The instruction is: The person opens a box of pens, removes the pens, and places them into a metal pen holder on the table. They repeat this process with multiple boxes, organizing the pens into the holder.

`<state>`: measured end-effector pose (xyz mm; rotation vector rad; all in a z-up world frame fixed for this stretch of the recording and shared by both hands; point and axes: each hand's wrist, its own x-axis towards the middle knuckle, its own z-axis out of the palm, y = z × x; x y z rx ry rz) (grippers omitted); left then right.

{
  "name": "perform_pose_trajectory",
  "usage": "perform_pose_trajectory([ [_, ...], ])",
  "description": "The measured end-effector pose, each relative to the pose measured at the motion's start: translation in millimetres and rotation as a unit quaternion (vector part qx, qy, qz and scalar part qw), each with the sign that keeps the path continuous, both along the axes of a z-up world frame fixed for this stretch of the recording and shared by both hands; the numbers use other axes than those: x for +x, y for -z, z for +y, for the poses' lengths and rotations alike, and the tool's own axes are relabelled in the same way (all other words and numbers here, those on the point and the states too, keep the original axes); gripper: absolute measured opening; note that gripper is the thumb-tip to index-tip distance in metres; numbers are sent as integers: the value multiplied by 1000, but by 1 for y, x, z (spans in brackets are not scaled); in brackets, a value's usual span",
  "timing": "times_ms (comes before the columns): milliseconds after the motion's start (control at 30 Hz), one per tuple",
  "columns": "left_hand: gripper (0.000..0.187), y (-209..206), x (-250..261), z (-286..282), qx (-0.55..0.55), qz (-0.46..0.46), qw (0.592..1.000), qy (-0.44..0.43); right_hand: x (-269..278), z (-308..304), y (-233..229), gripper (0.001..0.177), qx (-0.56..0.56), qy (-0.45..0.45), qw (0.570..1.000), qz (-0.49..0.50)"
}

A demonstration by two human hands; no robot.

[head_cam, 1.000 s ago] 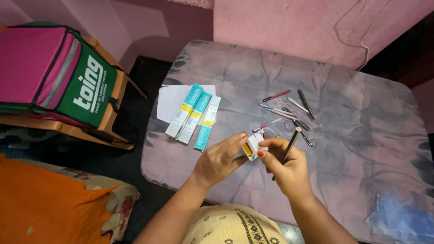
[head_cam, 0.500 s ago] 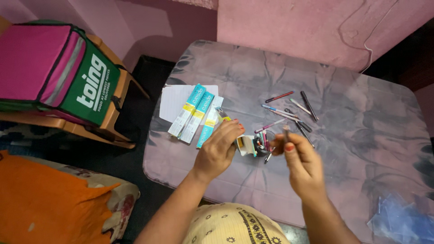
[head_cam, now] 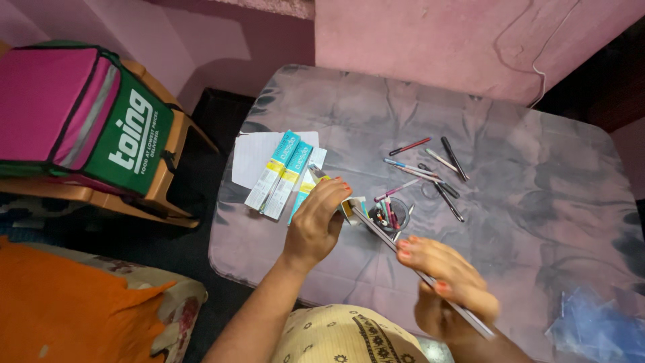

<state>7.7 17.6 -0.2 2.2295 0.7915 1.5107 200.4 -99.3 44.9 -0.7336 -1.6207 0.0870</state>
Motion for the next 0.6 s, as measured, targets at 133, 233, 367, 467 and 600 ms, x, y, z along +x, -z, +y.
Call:
perform_pose_trajectory([
  [133,47,-2,3,-3,36,12,999,-1,-9,25,3,23,14,11,998,-68],
  [233,46,-1,7,-5,38,16,999,-3,-19,36,6,27,41,30,994,-98],
  [367,44,2,8,-11,33,18,999,15,-24,47,10,39,38,83,989,-116],
  [467,46,3,10,-14,30,11,999,27,-25,51,18,54,23,112,989,-98],
  [600,48,2,13,-15,24,18,999,21,-21,57,30,72,49,102,991,-69],
])
